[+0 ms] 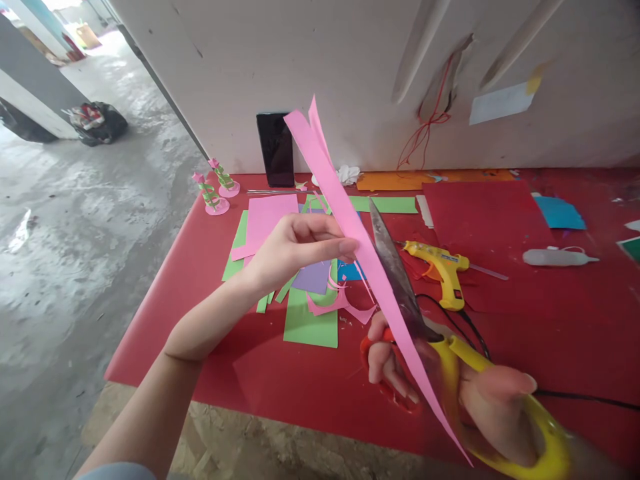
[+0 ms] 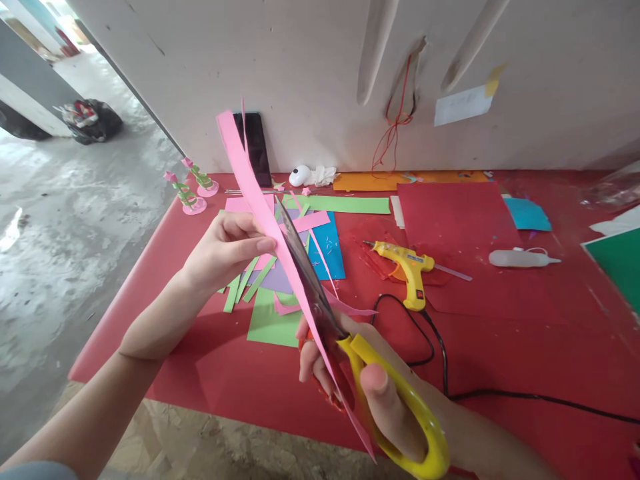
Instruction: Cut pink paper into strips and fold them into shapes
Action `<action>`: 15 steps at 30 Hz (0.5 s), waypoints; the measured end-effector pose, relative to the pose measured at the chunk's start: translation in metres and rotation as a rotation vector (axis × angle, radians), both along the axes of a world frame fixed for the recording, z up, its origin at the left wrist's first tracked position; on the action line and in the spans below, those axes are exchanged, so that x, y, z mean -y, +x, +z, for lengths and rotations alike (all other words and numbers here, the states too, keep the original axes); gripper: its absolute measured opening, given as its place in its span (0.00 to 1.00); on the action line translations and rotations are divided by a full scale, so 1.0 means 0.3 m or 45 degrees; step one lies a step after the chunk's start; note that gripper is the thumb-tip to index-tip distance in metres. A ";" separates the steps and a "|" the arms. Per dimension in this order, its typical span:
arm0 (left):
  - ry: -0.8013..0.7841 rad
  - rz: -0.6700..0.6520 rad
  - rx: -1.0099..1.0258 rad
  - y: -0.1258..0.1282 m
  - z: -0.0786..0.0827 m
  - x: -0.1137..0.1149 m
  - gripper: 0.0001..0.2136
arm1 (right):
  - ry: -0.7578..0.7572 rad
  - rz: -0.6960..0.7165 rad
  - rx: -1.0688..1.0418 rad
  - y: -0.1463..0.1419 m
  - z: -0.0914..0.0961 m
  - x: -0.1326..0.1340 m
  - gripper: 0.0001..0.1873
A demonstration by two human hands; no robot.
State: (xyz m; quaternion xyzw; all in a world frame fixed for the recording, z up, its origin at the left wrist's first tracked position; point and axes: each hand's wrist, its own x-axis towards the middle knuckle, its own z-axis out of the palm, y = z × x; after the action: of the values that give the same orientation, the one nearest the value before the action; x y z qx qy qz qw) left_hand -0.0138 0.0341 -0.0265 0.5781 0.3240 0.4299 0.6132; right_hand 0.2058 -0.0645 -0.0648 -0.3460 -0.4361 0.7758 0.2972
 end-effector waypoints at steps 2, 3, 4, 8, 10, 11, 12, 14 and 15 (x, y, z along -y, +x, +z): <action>-0.035 -0.054 -0.035 0.004 -0.004 0.003 0.11 | -0.068 0.005 -0.078 -0.009 0.020 -0.003 0.38; -0.058 -0.086 -0.043 0.006 -0.007 0.004 0.11 | -0.075 0.000 -0.098 -0.015 0.030 -0.006 0.38; -0.077 -0.109 -0.045 0.009 -0.009 0.006 0.10 | -0.053 -0.006 -0.097 -0.022 0.038 -0.011 0.38; -0.086 -0.094 -0.061 0.020 -0.014 0.012 0.10 | -0.013 -0.016 -0.088 -0.037 0.051 -0.026 0.40; -0.079 -0.079 -0.066 0.023 -0.014 0.014 0.10 | -0.015 -0.035 -0.096 -0.032 0.046 -0.026 0.39; -0.083 -0.080 -0.063 0.025 -0.014 0.015 0.10 | -0.006 -0.045 -0.093 -0.027 0.042 -0.024 0.38; -0.089 -0.084 -0.056 0.026 -0.014 0.016 0.11 | 0.017 -0.048 -0.096 -0.021 0.039 -0.021 0.37; -0.102 -0.099 -0.040 0.027 -0.015 0.017 0.11 | 0.035 -0.038 -0.082 -0.012 0.036 -0.014 0.34; -0.107 -0.107 -0.038 0.028 -0.016 0.018 0.11 | 0.037 -0.032 -0.074 -0.010 0.037 -0.010 0.33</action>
State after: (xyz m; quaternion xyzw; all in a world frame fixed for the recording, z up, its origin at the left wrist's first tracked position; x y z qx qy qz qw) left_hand -0.0054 0.0288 -0.0314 0.5712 0.3262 0.3813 0.6495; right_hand 0.2028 -0.0614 -0.0538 -0.3243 -0.4340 0.7754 0.3244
